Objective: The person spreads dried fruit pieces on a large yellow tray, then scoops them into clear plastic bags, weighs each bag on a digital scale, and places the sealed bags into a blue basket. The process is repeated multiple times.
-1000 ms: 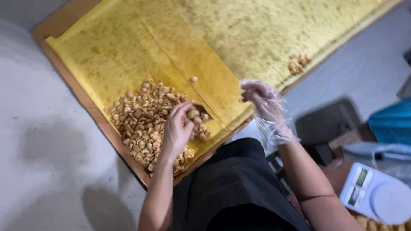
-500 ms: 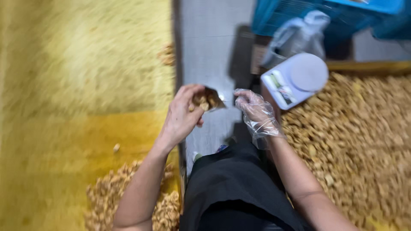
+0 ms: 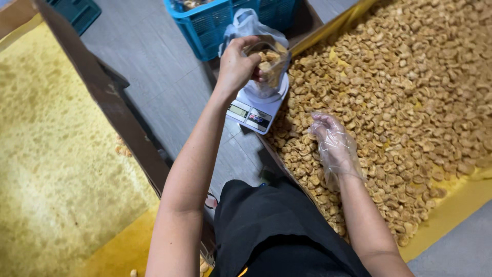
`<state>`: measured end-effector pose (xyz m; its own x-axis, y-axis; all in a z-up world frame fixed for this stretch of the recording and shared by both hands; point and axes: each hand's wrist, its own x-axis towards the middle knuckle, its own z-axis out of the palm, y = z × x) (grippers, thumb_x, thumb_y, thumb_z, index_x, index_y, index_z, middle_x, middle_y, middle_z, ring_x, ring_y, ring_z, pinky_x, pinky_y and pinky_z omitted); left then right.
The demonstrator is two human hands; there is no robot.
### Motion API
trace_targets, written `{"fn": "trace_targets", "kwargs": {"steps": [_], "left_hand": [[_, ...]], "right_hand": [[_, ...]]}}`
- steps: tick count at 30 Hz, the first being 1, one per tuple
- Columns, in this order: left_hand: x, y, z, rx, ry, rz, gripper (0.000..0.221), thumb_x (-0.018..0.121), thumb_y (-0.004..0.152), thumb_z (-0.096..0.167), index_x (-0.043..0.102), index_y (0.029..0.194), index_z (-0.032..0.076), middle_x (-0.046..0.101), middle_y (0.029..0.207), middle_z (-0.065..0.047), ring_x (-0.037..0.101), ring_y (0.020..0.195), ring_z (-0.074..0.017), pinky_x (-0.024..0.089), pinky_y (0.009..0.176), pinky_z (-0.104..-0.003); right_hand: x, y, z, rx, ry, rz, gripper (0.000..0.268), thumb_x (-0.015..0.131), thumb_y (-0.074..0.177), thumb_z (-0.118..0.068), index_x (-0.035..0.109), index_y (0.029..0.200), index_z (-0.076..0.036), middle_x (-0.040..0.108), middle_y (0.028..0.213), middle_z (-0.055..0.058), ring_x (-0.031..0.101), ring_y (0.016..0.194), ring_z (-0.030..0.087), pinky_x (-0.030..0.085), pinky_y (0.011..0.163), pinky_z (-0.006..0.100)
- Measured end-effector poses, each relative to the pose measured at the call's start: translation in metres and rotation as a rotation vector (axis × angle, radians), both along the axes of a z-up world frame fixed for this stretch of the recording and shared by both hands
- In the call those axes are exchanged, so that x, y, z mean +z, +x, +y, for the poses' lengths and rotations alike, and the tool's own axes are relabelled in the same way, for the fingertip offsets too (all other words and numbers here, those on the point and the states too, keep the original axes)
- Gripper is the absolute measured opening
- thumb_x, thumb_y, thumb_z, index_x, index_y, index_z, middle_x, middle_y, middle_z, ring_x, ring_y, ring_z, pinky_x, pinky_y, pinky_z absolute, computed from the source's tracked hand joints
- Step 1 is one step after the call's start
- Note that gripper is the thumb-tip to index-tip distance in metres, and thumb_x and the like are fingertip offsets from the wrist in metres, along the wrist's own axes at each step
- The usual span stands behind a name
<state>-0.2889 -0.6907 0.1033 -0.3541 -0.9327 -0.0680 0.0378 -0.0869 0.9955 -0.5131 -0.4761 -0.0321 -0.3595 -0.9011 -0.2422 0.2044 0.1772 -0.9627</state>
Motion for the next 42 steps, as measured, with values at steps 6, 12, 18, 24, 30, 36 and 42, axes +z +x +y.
{"fn": "trace_targets", "kwargs": {"steps": [6, 12, 18, 24, 30, 36, 42], "left_hand": [[0.008, 0.004, -0.005, -0.041, -0.075, -0.146, 0.044, 0.063, 0.087, 0.001, 0.061, 0.130, -0.004, 0.056, 0.132, -0.016, 0.072, 0.063, -0.0176, 0.063, 0.051, -0.030], [0.042, -0.001, 0.020, -0.035, -0.484, -0.411, 0.038, 0.069, 0.093, 0.010, 0.066, 0.131, 0.005, 0.051, 0.138, -0.015, 0.070, 0.094, -0.0197, 0.064, 0.077, -0.030], [0.065, -0.042, 0.066, -0.441, -0.624, -0.358, 0.044, 0.064, 0.098, 0.031, 0.062, 0.135, 0.008, 0.055, 0.137, -0.017, 0.065, 0.102, -0.0273, 0.058, 0.092, -0.038], [0.079, -0.047, 0.054, -0.402, -0.798, -0.385, 0.043, 0.065, 0.098, 0.047, 0.061, 0.125, 0.014, 0.057, 0.139, -0.023, 0.055, 0.128, -0.0373, 0.047, 0.106, -0.053], [0.107, 0.009, 0.018, -0.269, -1.059, -0.556, 0.058, 0.084, 0.101, 0.029, 0.043, 0.139, 0.017, 0.006, 0.158, -0.019, 0.020, 0.155, -0.0450, 0.025, 0.130, -0.052], [0.093, 0.021, -0.026, -0.565, -0.819, -0.764, 0.087, 0.094, 0.072, 0.044, 0.045, 0.140, 0.022, -0.014, 0.162, -0.030, 0.003, 0.153, -0.0491, 0.021, 0.127, -0.057], [0.037, 0.008, -0.053, -0.732, -0.754, -0.972, 0.052, 0.087, 0.075, 0.045, 0.067, 0.110, 0.013, 0.012, 0.158, -0.025, 0.015, 0.147, -0.0440, 0.022, 0.119, -0.057]], "right_hand": [[0.038, -0.001, 0.007, -0.059, 0.279, 0.143, 0.024, 0.064, 0.094, -0.013, 0.068, 0.118, -0.015, 0.069, 0.126, 0.000, 0.067, 0.104, 0.014, 0.055, 0.093, 0.031], [0.046, -0.005, -0.001, -0.116, 0.123, 0.066, 0.023, 0.066, 0.092, -0.012, 0.069, 0.115, -0.016, 0.071, 0.125, 0.005, 0.067, 0.100, 0.019, 0.055, 0.094, 0.036], [0.049, -0.020, 0.001, -0.210, 0.119, 0.068, 0.018, 0.067, 0.096, -0.011, 0.068, 0.114, -0.013, 0.069, 0.129, 0.007, 0.066, 0.103, 0.015, 0.054, 0.098, 0.034], [0.055, -0.040, 0.010, -0.299, 0.089, 0.091, 0.017, 0.062, 0.098, -0.009, 0.066, 0.115, -0.011, 0.066, 0.131, 0.009, 0.067, 0.101, 0.016, 0.059, 0.092, 0.031], [0.053, -0.054, 0.014, -0.391, 0.178, 0.155, 0.019, 0.060, 0.102, -0.008, 0.066, 0.120, -0.009, 0.067, 0.133, 0.015, 0.067, 0.101, 0.017, 0.057, 0.091, 0.028], [0.084, -0.018, 0.009, -0.399, 0.302, 0.174, 0.018, 0.060, 0.098, -0.013, 0.068, 0.114, -0.016, 0.067, 0.136, 0.003, 0.067, 0.104, 0.017, 0.055, 0.092, 0.030], [0.121, 0.035, -0.009, -0.300, 0.386, 0.033, 0.023, 0.063, 0.096, -0.017, 0.071, 0.117, -0.019, 0.070, 0.132, 0.007, 0.066, 0.110, 0.020, 0.055, 0.096, 0.033]]}}
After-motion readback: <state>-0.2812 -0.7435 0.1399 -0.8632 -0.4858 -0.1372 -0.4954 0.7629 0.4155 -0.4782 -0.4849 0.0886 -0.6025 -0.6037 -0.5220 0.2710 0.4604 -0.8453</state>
